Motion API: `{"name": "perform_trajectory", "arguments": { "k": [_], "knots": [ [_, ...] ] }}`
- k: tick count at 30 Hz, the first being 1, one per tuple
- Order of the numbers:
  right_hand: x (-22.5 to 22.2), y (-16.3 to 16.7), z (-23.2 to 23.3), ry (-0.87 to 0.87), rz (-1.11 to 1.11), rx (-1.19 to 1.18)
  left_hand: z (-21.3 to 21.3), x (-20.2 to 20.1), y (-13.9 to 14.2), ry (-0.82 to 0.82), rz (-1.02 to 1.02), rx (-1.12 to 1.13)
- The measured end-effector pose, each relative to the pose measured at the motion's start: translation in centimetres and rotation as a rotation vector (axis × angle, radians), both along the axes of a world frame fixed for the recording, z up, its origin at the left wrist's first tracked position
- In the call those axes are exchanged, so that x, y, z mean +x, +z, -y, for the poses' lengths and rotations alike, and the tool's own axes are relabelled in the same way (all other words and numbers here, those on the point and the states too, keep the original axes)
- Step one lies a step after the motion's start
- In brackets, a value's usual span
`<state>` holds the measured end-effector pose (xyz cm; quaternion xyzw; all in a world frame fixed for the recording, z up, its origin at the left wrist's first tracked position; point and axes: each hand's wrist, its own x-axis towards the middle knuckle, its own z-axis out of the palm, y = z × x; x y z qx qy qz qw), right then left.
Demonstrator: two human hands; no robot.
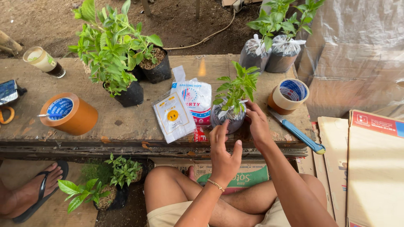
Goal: The person wraps small potted plants in clear plastic bags. They pick up a plant, slide a plastic bag over the pot, and gather the bag at the top to secure it. The person repeats this process for several plants, placing each wrapped plant on the wooden table.
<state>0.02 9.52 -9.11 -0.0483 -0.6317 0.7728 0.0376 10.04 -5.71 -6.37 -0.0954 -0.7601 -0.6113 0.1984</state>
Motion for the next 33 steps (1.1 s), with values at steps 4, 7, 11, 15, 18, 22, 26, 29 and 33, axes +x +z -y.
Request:
{"name": "perform_trajectory", "arguments": {
  "k": [4, 7, 11, 15, 18, 22, 26, 29, 33],
  "knots": [
    [1.7, 0.1, -0.7, -0.077, -0.030, 0.037, 0.0, -0.7, 0.9, -0.048, 0.042, -0.012],
    [3.6, -0.4, -0.6, -0.120, -0.150, 0.079, -0.2, -2.6, 1.5, -0.107, -0.088, -0.048],
    [4.9, -0.9, -1.8, -0.225, -0.082, 0.265, -2.3, -6.8, 1.9, -0.040, -0.010, -0.161],
    [4.1, -0.2, -2.7, -0.376, -0.104, 0.284, -5.2, -9.2, 1.7, 0.097, 0.111, -0.226],
    [3.0, 0.3, -2.1, -0.429, -0.041, 0.392, -6.6, -11.5, 1.3, 0.139, 0.117, -0.194],
    [1.6, 0.0, -1.7, -0.463, 0.038, 0.547, -7.6, -16.3, 0.4, 0.133, 0.212, -0.119],
    [0.9, -1.4, -1.0, -0.540, -0.163, 0.777, -7.9, -21.7, -0.2, 0.186, 0.118, -0.135],
    [0.7, -2.4, 0.5, -0.582, -0.289, 0.940, -8.3, -25.0, -0.2, 0.244, 0.243, -0.157],
    [0.3, -3.0, 4.1, -0.650, -0.423, 1.190, -7.2, -29.4, 0.0, 0.348, 0.135, -0.200]
  ]
}}
